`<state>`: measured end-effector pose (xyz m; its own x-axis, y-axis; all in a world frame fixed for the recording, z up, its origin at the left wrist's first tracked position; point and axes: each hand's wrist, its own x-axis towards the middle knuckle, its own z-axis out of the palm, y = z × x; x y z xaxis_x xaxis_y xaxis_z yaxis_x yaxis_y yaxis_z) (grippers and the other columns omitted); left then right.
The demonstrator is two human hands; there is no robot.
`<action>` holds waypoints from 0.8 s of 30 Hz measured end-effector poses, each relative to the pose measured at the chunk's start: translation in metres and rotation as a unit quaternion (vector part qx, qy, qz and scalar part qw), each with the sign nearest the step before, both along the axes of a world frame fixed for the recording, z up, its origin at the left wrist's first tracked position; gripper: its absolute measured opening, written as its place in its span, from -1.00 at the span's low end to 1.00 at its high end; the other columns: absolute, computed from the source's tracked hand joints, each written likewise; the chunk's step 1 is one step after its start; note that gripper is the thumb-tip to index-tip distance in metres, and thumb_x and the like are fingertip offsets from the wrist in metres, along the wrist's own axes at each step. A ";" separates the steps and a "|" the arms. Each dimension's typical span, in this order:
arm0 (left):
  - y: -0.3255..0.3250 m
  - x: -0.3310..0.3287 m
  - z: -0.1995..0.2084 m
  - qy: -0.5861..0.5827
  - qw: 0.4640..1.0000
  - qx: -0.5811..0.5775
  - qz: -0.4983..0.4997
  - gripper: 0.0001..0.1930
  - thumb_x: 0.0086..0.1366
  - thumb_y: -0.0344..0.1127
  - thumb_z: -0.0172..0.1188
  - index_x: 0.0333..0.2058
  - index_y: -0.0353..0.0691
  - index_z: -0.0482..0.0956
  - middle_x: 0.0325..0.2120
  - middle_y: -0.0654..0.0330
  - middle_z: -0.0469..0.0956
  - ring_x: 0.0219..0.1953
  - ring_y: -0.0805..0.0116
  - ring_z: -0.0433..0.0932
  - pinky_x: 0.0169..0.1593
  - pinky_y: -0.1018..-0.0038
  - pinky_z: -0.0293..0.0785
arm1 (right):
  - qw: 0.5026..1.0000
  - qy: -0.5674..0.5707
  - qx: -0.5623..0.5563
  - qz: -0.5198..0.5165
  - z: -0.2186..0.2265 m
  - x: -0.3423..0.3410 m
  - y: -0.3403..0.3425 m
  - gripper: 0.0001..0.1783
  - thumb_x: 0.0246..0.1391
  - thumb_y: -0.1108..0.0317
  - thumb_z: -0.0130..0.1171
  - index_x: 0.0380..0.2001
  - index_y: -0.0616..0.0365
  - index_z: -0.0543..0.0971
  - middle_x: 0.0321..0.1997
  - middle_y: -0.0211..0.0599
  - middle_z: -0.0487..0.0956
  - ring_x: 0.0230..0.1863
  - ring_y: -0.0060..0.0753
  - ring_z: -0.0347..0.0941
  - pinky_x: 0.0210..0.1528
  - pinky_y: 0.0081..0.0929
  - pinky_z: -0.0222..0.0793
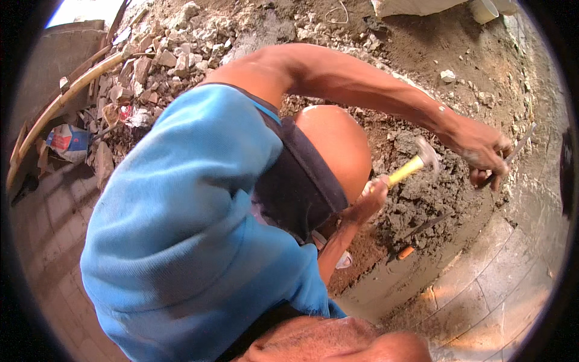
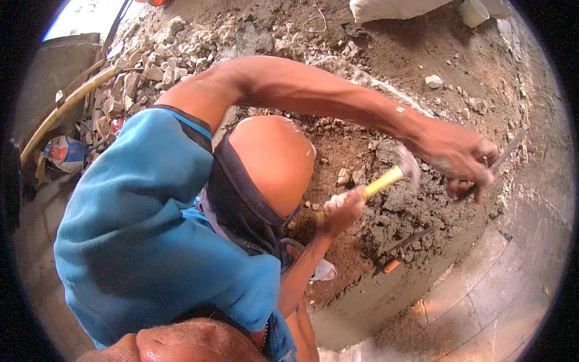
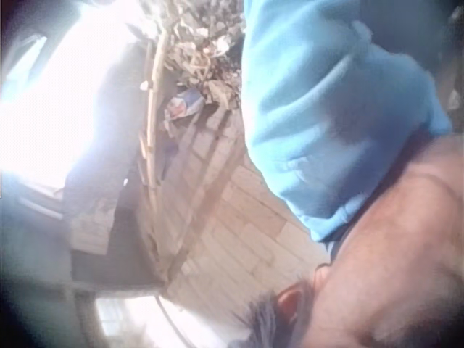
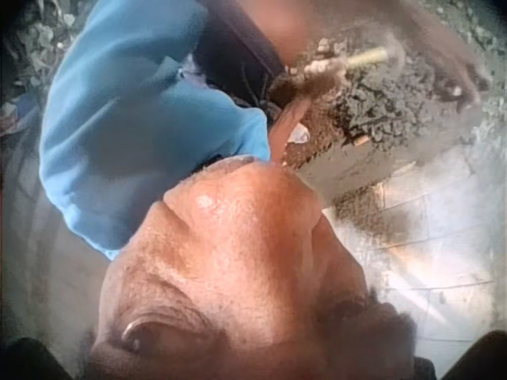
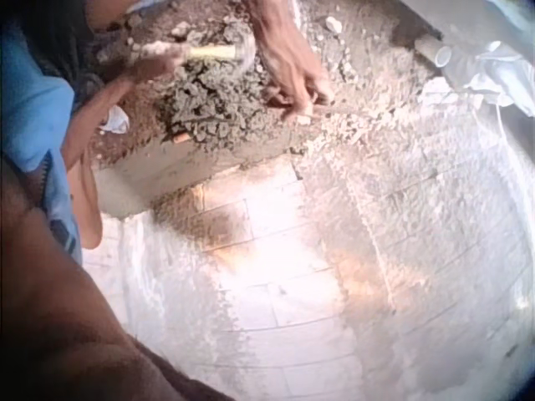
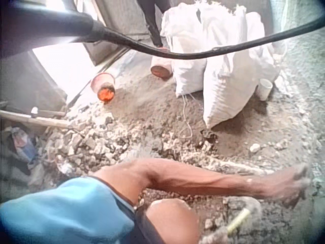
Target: The person uses a hammer and a chisel to break up a pile of concrete on the ground. They repeatedly position the chisel on the concrete and strike it with the hammer to chip away at the material.
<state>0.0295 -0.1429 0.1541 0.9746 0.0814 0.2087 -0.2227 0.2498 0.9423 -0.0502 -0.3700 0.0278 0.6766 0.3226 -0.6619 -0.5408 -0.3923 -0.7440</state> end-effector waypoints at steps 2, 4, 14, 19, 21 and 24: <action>-0.003 0.022 -0.013 -0.002 0.987 -0.131 0.088 -0.69 0.46 -0.19 -0.13 -0.19 -0.41 0.35 -0.33 -0.08 0.61 -0.42 0.24 0.63 -0.43 0.46 0.68 | 0.952 0.152 0.246 -0.102 -0.047 0.031 -0.032 -0.41 0.26 -0.30 -0.18 -0.59 -0.05 0.27 -0.79 -0.57 0.18 -0.87 -0.65 -0.02 -0.88 -0.58 -0.05; -0.020 0.054 -0.045 0.019 0.950 -0.275 0.149 -0.71 0.46 -0.28 -0.17 -0.20 -0.46 0.36 -0.40 -0.16 0.60 -0.47 0.23 0.64 -0.58 0.51 0.67 | 0.983 -0.118 -0.025 -0.141 0.005 0.027 -0.015 -0.37 0.29 -0.30 -0.26 -0.62 -0.03 0.26 -0.78 -0.55 0.20 -0.86 -0.64 0.03 -0.90 -0.55 -0.01; -0.097 0.048 -0.193 0.264 0.889 -0.353 0.125 -0.70 0.40 -0.31 0.03 -0.12 -0.52 0.31 -0.34 -0.11 0.61 -0.52 0.26 0.63 -0.57 0.52 0.64 | 0.895 -0.389 0.118 -0.182 0.036 0.113 -0.042 -0.48 0.34 -0.09 -0.19 -0.40 0.19 0.39 -0.73 -0.58 0.17 -0.81 -0.69 0.05 -0.85 -0.64 0.03; -0.090 0.044 -0.186 0.294 0.879 -0.351 0.133 -0.71 0.40 -0.22 0.08 -0.13 -0.38 0.39 -0.29 0.02 0.62 -0.45 0.35 0.64 -0.42 0.57 0.66 | 0.931 -0.230 0.120 -0.258 -0.007 0.098 -0.029 -0.39 0.32 -0.22 -0.23 -0.41 0.17 0.36 -0.76 -0.55 0.14 -0.81 -0.73 0.03 -0.84 -0.70 -0.01; -0.087 0.049 -0.194 0.284 0.892 -0.335 0.111 -0.72 0.44 -0.16 0.00 -0.15 -0.30 0.38 -0.28 0.04 0.62 -0.41 0.41 0.63 -0.39 0.61 0.64 | 0.926 -0.240 0.155 -0.248 -0.022 0.086 -0.031 -0.46 0.31 -0.15 -0.12 -0.54 0.08 0.28 -0.75 -0.56 0.13 -0.79 -0.73 0.02 -0.81 -0.67 -0.09; -0.096 0.060 -0.191 0.274 0.910 -0.301 0.081 -0.72 0.45 -0.10 -0.02 -0.21 -0.24 0.34 -0.32 0.05 0.63 -0.42 0.45 0.60 -0.38 0.59 0.62 | 0.913 -0.209 0.201 -0.286 -0.025 0.085 -0.042 -0.45 0.29 -0.15 -0.06 -0.55 0.09 0.28 -0.73 -0.58 0.12 -0.79 -0.72 -0.01 -0.77 -0.68 -0.15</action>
<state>0.0896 -0.2391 -0.0368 0.8838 0.1719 -0.4351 0.1603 0.7625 0.6268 0.0349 -0.4123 0.0031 0.9770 -0.0023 -0.2132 -0.2077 0.2156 -0.9541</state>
